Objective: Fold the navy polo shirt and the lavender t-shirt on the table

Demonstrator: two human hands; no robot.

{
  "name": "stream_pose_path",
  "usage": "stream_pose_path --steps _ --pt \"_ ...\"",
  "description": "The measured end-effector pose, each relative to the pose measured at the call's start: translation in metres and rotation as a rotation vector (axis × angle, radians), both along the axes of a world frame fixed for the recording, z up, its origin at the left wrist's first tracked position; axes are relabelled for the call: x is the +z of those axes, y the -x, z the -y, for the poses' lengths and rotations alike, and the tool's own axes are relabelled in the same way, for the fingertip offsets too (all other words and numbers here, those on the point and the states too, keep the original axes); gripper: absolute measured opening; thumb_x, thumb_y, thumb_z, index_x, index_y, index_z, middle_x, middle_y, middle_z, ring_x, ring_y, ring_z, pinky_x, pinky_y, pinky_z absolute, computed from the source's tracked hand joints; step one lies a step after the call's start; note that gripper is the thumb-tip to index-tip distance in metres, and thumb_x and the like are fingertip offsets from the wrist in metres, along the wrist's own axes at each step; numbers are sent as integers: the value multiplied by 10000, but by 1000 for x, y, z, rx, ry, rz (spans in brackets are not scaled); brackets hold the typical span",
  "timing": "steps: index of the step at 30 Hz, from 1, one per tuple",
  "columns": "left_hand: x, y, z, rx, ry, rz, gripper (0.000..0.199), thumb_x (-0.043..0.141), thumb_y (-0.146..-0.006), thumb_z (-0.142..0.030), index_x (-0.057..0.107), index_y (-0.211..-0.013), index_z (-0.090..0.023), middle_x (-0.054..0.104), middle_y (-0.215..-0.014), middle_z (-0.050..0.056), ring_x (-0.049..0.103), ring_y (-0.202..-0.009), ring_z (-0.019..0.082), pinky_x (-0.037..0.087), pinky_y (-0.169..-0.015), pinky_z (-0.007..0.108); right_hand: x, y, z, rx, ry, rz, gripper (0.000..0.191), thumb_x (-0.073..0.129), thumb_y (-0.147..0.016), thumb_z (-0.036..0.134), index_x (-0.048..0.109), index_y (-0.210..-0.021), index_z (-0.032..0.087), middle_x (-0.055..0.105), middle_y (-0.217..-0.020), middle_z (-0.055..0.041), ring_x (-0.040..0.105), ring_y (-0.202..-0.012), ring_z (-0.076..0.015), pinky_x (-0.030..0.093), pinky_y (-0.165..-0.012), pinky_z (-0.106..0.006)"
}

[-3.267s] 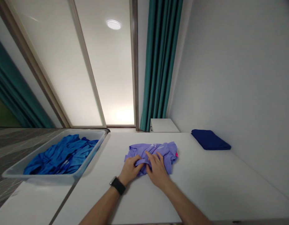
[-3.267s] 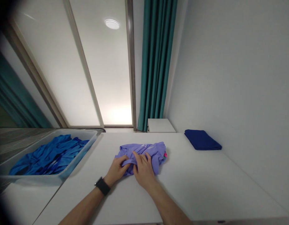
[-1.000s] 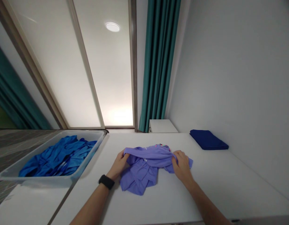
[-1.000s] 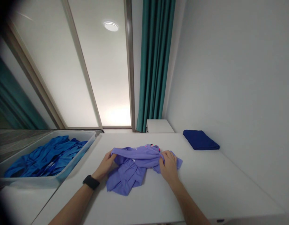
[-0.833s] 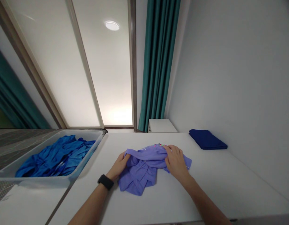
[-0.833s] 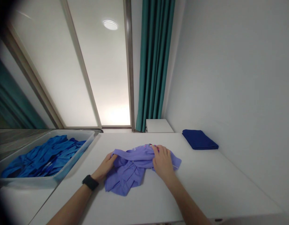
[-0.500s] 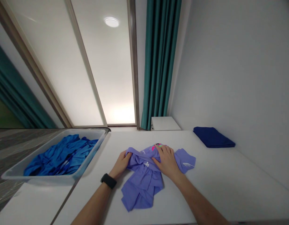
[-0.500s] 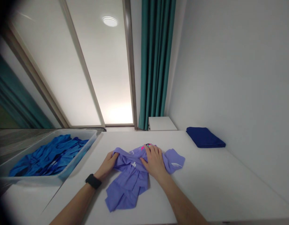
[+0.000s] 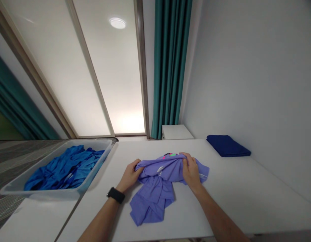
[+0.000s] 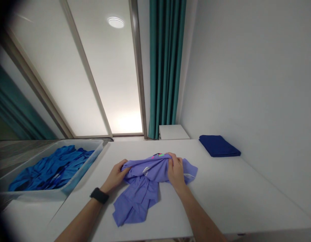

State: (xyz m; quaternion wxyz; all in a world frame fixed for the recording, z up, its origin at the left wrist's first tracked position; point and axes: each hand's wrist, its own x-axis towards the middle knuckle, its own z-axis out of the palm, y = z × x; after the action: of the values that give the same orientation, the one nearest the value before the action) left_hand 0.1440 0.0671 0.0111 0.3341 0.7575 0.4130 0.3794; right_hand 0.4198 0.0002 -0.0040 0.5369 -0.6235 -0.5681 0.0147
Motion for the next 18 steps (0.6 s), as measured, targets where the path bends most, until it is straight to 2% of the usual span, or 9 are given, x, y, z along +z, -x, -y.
stream_pose_path --steps 3,6,8,11,14,18 --pt "-2 1 -3 2 5 41 266 523 -851 -416 630 -817 -176 646 -772 20 564 -747 189 451 -683 272 3 1 1 -19 -28 -49 359 345 -939 347 611 -1144 218 679 -1119 -72 576 -977 -240 444 -889 -390" --pt "-5 2 -5 24 8 34 273 506 -856 -407 634 -790 -175 651 -756 21 571 -750 198 458 -703 286 5 1 0 -28 -11 -90 407 354 -943 390 577 -1225 201 658 -1196 -95 583 -1023 -248 439 -905 -398" --pt "-5 3 -6 57 7 40 313 489 -864 -433 647 -791 -174 663 -768 25 581 -785 213 466 -742 304 6 0 -1 -49 17 -100 431 384 -937 445 589 -1221 193 673 -1164 -104 601 -991 -250 447 -880 -392" --pt "-5 4 -8 148 23 92 408 471 -863 -522 656 -775 -170 683 -787 41 592 -821 238 473 -768 332 5 0 -3 -71 91 -6 395 440 -915 509 675 -1031 213 723 -961 -78 620 -857 -242 447 -805 -366" --pt "-7 6 -11 250 88 122 525 457 -835 -646 604 -654 -176 658 -695 49 581 -746 245 466 -705 341 1 3 -4 3 180 208 343 487 -908 510 678 -819 240 716 -793 -31 608 -739 -218 417 -746 -332" --pt "-15 11 -15 311 177 144 617 383 -837 -721 616 -658 -179 675 -711 80 610 -794 273 480 -729 369 -5 11 -4 106 289 455 282 518 -929 418 626 -740 238 676 -691 -5 596 -667 -195 378 -699 -303"
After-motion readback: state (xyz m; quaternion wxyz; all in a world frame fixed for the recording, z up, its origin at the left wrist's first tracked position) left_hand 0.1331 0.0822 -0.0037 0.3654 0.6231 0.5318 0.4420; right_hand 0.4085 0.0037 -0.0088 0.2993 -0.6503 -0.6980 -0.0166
